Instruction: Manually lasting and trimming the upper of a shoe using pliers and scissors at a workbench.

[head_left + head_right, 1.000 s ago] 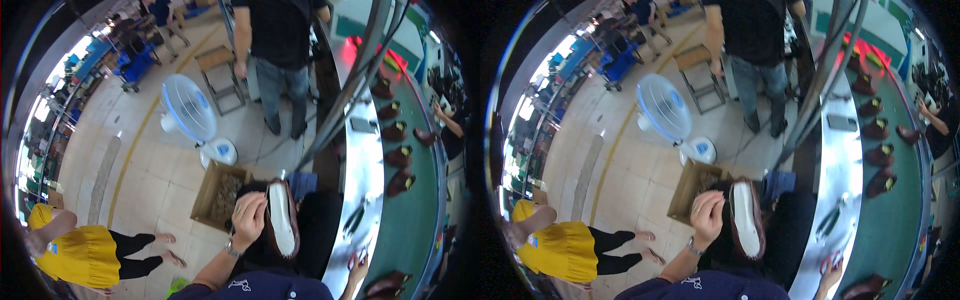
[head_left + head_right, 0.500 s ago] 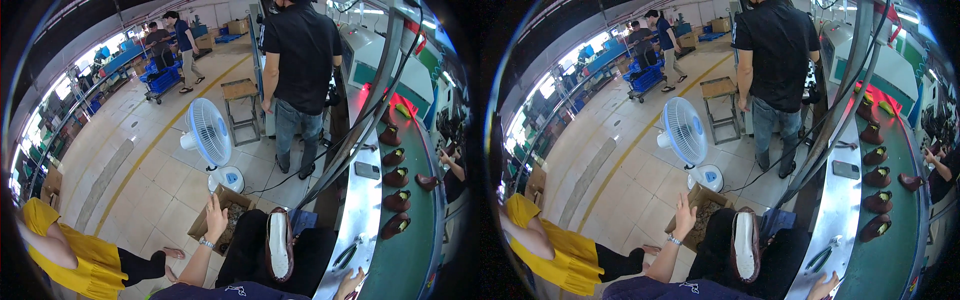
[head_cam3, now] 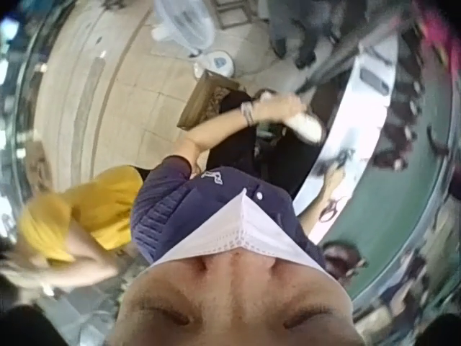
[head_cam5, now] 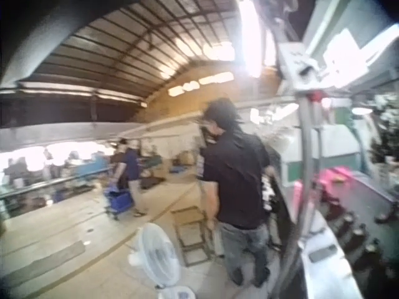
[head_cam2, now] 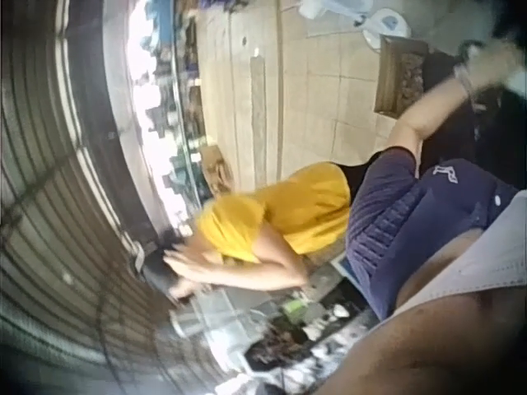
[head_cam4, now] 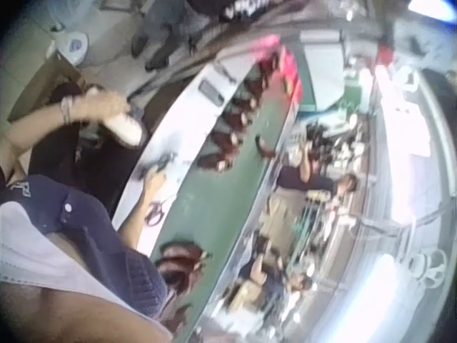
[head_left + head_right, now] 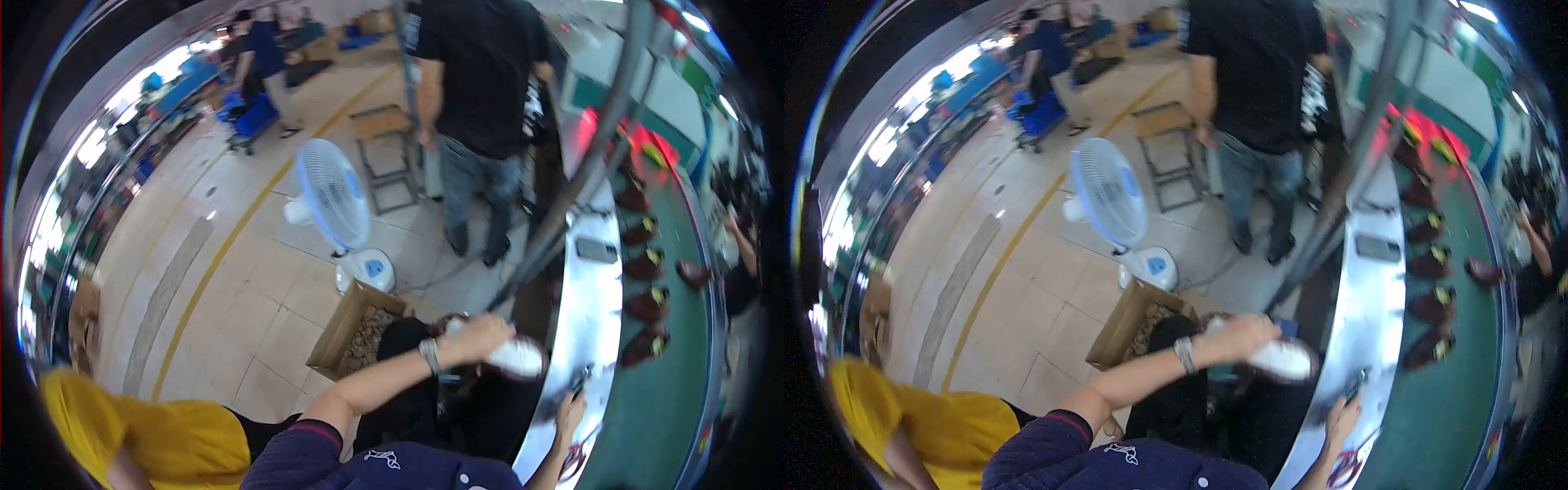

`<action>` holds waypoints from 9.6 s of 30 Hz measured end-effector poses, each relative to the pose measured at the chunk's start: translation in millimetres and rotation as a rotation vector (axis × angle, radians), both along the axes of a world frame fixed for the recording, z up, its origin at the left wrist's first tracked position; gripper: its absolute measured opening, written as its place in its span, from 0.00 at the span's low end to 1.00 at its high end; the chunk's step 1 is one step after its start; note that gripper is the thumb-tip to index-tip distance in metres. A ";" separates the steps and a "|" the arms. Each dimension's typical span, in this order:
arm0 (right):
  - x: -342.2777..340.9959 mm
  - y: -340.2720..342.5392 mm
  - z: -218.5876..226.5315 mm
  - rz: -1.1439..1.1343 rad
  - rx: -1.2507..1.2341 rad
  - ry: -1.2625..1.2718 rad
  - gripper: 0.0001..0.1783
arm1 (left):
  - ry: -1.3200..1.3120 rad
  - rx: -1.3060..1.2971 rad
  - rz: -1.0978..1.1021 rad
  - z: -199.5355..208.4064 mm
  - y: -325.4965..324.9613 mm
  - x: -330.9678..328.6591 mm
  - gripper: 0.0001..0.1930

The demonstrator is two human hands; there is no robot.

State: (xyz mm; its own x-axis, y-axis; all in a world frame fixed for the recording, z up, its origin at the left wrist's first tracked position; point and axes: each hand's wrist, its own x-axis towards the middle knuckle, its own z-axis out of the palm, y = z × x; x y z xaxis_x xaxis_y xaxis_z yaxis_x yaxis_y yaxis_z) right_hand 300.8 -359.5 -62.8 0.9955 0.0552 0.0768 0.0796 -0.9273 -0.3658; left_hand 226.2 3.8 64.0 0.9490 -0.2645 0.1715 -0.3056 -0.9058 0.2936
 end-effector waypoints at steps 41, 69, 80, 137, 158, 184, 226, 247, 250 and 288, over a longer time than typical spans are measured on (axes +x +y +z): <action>-26.5 141.3 164.4 0.819 0.148 0.292 0.29 | -0.142 -0.209 0.203 -4.4 -24.6 -33.1 0.43; 1.4 166.6 163.4 0.588 0.066 0.275 0.33 | -0.258 -0.003 0.147 -18.3 -19.8 -28.9 0.36; -13.6 192.5 207.3 0.759 -0.105 0.153 0.33 | -0.289 -0.032 0.178 -17.0 -21.7 -34.9 0.31; -40.8 243.2 194.3 0.810 -0.116 0.144 0.32 | -0.056 -0.254 0.417 4.6 28.0 -83.4 0.41; -97.9 232.9 238.0 1.209 -0.239 0.809 0.33 | -0.053 -0.386 0.858 -8.9 -3.3 -189.7 0.13; -100.8 232.8 242.4 1.337 -0.414 0.745 0.42 | 0.014 -0.295 0.642 8.0 -12.7 -194.6 0.09; -73.2 270.4 292.8 1.577 -0.566 0.411 0.42 | 0.336 -2.187 0.593 -14.2 1.9 -157.9 0.38; -52.0 284.8 213.5 1.485 -0.025 0.077 0.39 | 0.532 -2.016 0.487 -8.3 36.5 -156.3 0.43; -53.3 285.4 205.5 1.398 -0.409 0.319 0.41 | 0.566 -2.016 0.515 -18.8 38.2 -155.3 0.44; -119.0 236.1 227.7 1.596 -0.608 0.066 0.46 | 0.415 -2.528 0.331 -38.0 -5.8 -193.0 0.39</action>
State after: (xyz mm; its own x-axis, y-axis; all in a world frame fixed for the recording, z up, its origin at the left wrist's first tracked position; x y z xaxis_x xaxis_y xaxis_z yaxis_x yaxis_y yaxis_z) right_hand 181.9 -123.4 164.9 -0.0718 0.9279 -0.3659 0.9969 0.0546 -0.0571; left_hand 33.2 -2.0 26.0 0.9447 0.0960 -0.3136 -0.0003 0.9564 0.2920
